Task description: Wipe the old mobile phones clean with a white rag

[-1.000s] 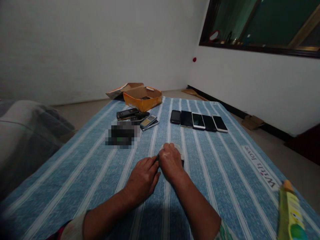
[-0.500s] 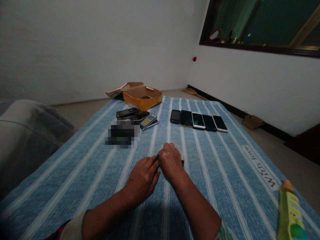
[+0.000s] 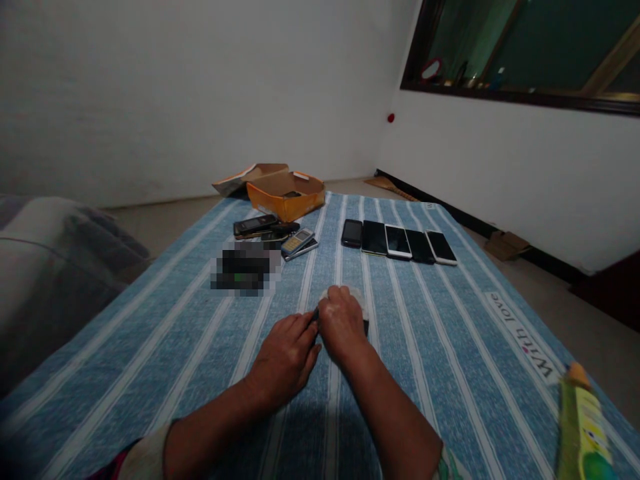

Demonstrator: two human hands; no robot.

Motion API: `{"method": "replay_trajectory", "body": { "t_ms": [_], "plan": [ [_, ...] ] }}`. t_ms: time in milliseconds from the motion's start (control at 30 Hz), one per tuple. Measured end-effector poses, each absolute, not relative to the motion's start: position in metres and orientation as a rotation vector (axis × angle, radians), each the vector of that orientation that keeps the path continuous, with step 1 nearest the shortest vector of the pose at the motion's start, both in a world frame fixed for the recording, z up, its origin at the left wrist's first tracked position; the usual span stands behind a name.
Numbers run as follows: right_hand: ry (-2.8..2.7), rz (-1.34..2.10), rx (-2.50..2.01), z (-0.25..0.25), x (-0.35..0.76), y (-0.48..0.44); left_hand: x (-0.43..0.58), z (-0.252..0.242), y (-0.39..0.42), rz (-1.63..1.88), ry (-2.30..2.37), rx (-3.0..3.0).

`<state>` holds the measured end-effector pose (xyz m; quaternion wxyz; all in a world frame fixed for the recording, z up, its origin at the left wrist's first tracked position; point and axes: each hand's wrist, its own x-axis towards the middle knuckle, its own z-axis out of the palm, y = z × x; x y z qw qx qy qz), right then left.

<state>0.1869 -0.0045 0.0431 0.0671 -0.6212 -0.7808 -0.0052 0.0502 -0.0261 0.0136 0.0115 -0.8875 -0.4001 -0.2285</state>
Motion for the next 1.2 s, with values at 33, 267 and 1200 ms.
{"method": "replay_trajectory", "body": {
  "t_ms": [33, 267, 1200],
  "plan": [
    [-2.352, -0.018, -1.877, 0.0431, 0.1867, -0.0044, 0.0502, 0.0131, -0.0260, -0.712, -1.247, -2.764],
    [-2.342, 0.011, -1.898, 0.0453, 0.1866, -0.0035, 0.0509, 0.0118, -0.0258, -0.706, -1.262, -2.787],
    [-2.384, 0.025, -1.796, 0.0402, 0.1855, -0.0014, 0.0492, 0.0154, -0.0297, -0.642, -1.313, -2.801]
  ]
}}
